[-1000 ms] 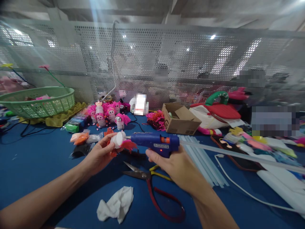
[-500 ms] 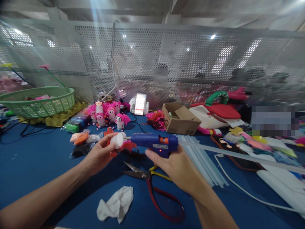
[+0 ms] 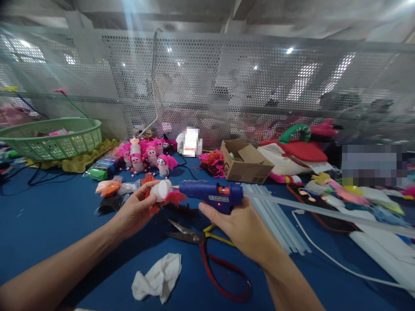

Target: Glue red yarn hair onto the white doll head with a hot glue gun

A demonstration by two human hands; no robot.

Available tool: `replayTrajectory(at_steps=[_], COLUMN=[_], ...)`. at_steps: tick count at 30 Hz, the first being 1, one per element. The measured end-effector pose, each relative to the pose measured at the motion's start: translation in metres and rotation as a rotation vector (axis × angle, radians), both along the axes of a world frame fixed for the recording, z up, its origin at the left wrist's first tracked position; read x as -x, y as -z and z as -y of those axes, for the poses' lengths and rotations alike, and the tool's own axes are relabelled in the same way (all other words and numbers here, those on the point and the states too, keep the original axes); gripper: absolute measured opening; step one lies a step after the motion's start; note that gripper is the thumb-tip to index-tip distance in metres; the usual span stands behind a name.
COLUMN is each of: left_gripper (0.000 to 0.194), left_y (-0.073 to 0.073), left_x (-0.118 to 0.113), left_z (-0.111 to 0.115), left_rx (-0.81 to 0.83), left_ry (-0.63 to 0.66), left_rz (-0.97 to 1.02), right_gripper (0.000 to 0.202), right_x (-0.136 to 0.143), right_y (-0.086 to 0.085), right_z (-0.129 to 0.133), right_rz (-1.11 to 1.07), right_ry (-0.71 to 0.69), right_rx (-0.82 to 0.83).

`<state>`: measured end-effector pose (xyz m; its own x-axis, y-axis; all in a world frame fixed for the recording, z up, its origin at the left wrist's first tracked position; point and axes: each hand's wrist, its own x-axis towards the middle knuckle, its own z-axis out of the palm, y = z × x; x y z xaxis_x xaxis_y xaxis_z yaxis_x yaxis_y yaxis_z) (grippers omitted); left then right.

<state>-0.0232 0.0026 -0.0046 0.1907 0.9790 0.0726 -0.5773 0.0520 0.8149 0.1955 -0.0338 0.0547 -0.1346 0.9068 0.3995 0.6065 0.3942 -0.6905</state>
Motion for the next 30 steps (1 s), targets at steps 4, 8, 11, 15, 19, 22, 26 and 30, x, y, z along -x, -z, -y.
replayTrajectory(at_steps=[4,8,11,15,19,22,26,30], left_gripper=[0.034,0.034,0.036,0.039,0.037,0.036,0.036,0.035], left_y=[0.0012,0.0014,0.0011,0.001,0.0004,-0.0012,-0.0017,0.0009], left_x=[0.0001,0.0008,0.001,0.0012,0.0012,0.0008,0.0009,0.0025], left_z=[-0.0004,-0.0011,-0.0011,-0.002,-0.0031,-0.0021,-0.0007,-0.0011], left_rx=[0.004,0.002,-0.005,-0.003,-0.001,-0.018,-0.012,-0.013], left_ry=[-0.013,-0.007,-0.004,-0.002,-0.025,-0.016,-0.016,0.01], left_rz=[0.004,-0.004,0.004,0.001,0.011,0.009,-0.014,-0.039], right_gripper=[0.026,0.022,0.021,0.023,0.029,0.033,0.033,0.036], right_x=[-0.0003,0.0013,0.0017,-0.0009,-0.0044,-0.005,-0.0036,-0.0007], right_y=[0.0013,-0.0007,-0.0016,-0.0004,0.0003,0.0001,-0.0001,0.0022], right_z=[-0.0005,0.0001,-0.001,-0.0027,-0.0016,-0.0008,-0.0004,-0.001], right_rz=[-0.011,-0.016,-0.012,-0.011,0.02,0.055,0.045,-0.008], right_ry=[0.018,0.013,0.015,0.032,0.033,0.016,0.002,-0.005], right_rx=[0.004,-0.008,-0.019,-0.007,0.079,0.132,0.157,0.208])
